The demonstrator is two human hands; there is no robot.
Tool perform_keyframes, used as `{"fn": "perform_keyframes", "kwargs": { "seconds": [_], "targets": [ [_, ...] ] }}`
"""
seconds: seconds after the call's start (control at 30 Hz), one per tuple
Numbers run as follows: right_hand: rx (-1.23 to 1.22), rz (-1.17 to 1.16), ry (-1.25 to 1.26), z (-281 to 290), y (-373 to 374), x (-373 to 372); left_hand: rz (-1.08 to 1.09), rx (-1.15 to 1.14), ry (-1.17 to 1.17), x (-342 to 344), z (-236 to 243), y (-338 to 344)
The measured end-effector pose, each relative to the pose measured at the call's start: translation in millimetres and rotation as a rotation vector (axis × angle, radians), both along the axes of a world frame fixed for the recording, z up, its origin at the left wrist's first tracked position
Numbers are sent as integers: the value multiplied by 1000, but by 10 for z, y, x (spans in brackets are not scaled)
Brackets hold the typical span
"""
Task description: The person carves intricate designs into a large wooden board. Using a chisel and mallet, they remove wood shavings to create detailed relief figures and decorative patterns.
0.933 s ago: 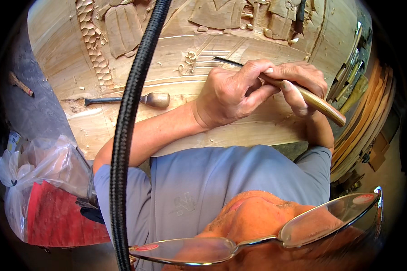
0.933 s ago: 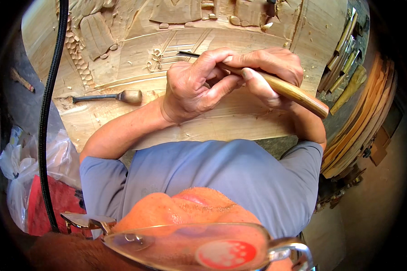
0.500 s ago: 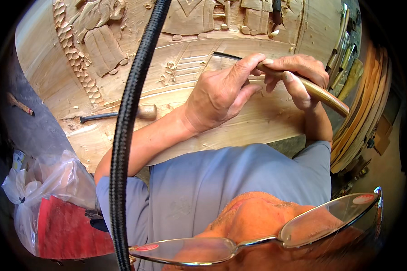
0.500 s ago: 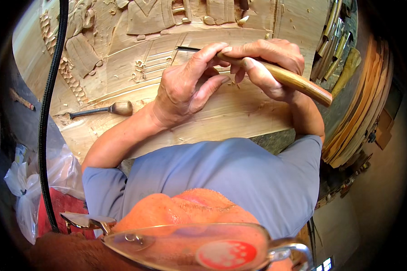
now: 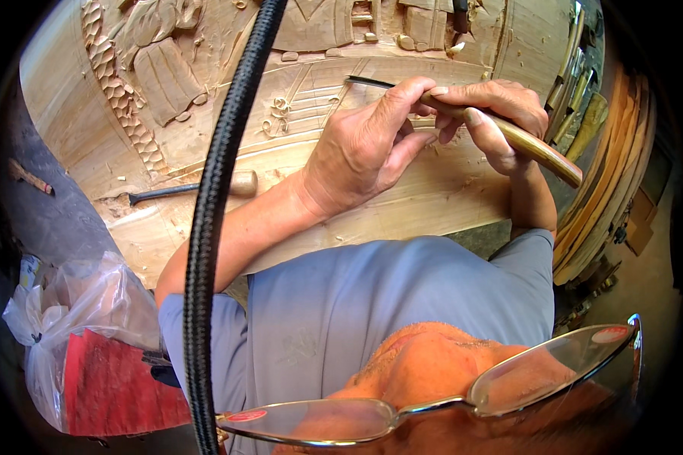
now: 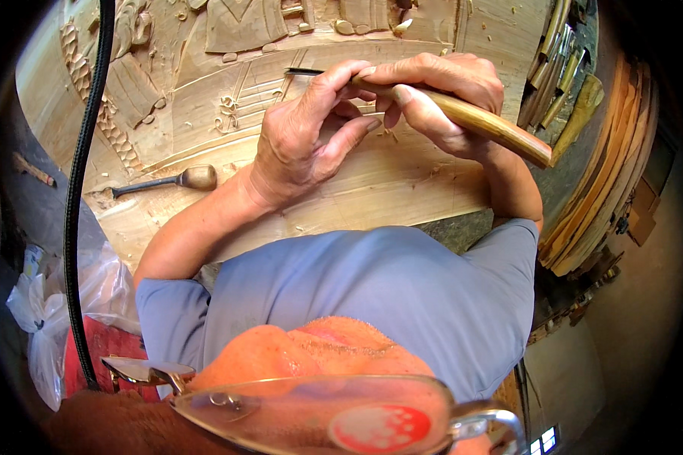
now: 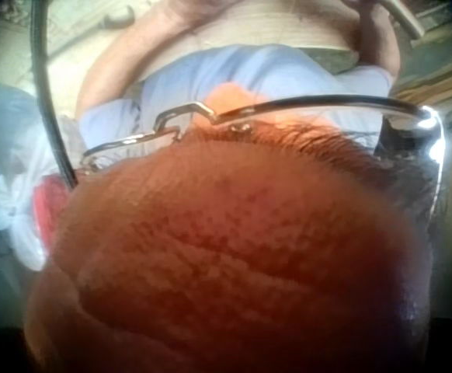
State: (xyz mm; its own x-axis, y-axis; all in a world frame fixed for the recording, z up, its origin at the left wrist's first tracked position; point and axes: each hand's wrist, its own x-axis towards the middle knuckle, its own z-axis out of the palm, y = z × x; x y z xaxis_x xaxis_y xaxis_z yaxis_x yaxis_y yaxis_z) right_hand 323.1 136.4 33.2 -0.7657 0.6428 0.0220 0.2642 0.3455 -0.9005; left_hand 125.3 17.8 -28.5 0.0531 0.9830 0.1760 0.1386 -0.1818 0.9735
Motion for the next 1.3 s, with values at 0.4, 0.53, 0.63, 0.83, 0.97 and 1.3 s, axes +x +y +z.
{"fn": "perform_keyframes", "kwargs": {
  "seconds": [0.4,0.53,0.63,0.83,0.97,1.3],
  "targets": [
    [-11,9,-13,17,-16,-8,-3,-17,-19,-8,-6,-17],
    [7,16,-23,50,-15,-39,-8,-30,-28,-8,7,-21],
    [9,14,-47,106,-9,-81,9,-11,-31,6,-3,-24],
    [10,15,-57,144,4,-131,63,63,-4,-15,34,47],
    [11,7,-49,92,-11,-94,98,46,-42,25,5,57],
    [-78,-17,-33,20,10,-60,107,17,-49,39,-16,62]
  ]
}}
